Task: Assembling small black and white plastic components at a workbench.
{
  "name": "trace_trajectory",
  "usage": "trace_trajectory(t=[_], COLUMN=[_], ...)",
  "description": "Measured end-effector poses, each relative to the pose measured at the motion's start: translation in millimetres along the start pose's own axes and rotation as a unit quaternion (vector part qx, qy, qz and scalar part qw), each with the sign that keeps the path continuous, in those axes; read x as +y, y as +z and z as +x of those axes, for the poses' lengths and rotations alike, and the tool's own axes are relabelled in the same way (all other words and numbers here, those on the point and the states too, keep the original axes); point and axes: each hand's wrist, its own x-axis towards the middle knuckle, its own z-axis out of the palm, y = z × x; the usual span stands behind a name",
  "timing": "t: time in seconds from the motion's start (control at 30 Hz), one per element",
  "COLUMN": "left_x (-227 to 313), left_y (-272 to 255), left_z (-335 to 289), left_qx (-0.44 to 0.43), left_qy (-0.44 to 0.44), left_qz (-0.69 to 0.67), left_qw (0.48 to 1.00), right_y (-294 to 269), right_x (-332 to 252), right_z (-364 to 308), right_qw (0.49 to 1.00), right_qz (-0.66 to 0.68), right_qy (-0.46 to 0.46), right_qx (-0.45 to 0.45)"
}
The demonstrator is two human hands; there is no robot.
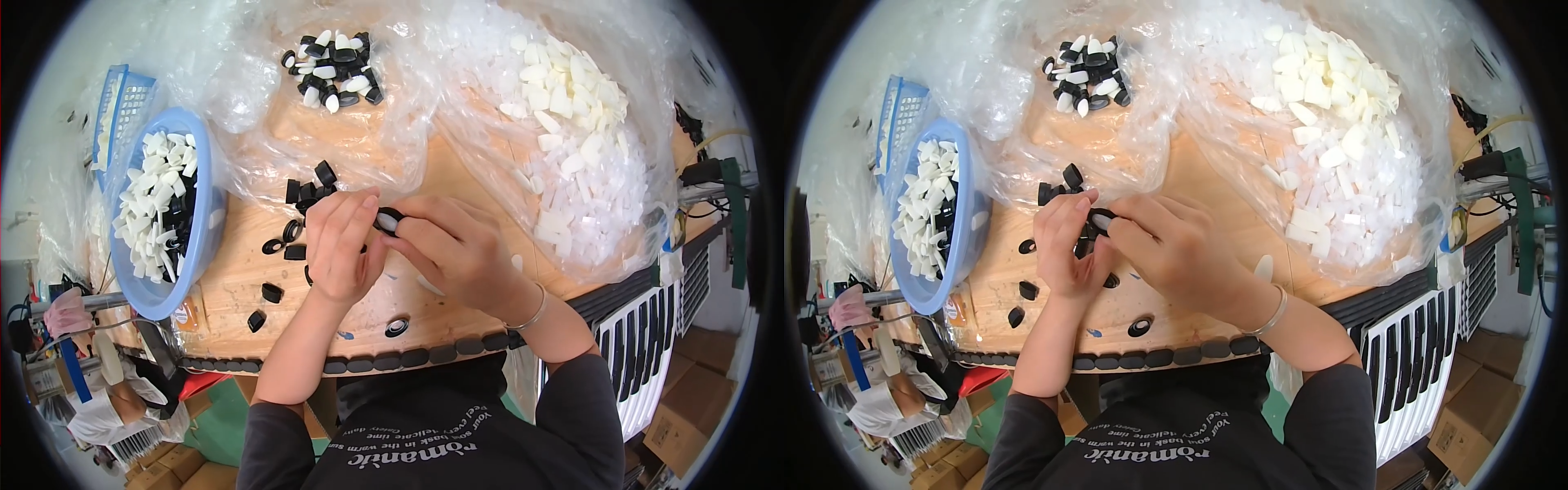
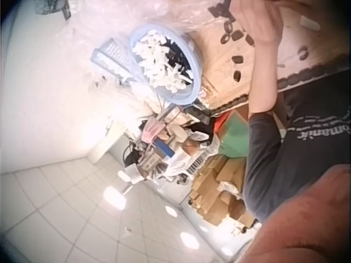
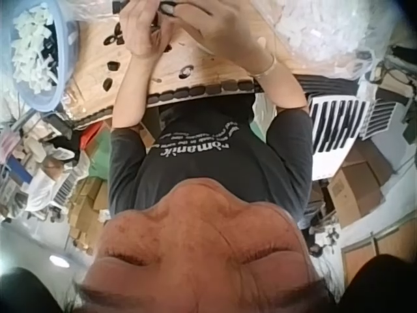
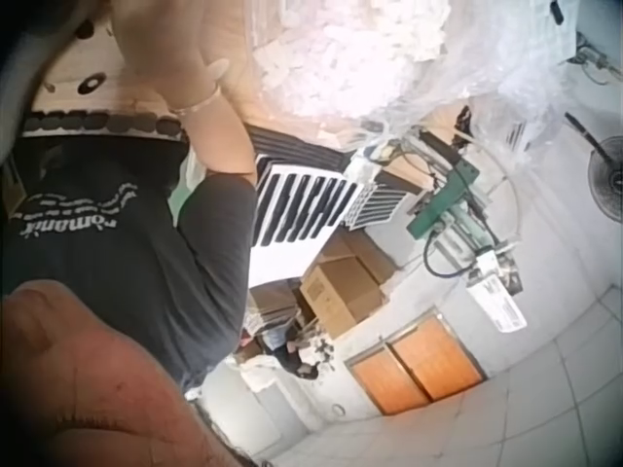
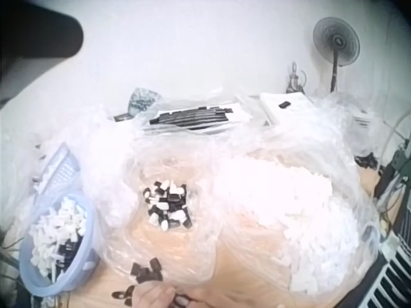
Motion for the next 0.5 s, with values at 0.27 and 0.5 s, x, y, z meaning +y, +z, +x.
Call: trace_trajectory(t=[0.27,0.5], left_x=[3.5,6.1], left_y=[0.7,-1.5], left_z=[3.3,6.7], left_qx=[0.026,0.024], left_qy=[-0.006,-0.018], left_qz=[-0.012,-0.008], left_qw=[1.0,1.0], right_y=[0.3,0.3], right_x=[-2.0,-4.4], right_z=[1.3,1.0], right_qw=[0.999,0.998], right_qz=[-0.037,-0.052], right_qy=[-0.019,-0.025], right_qx=[0.016,-0.006])
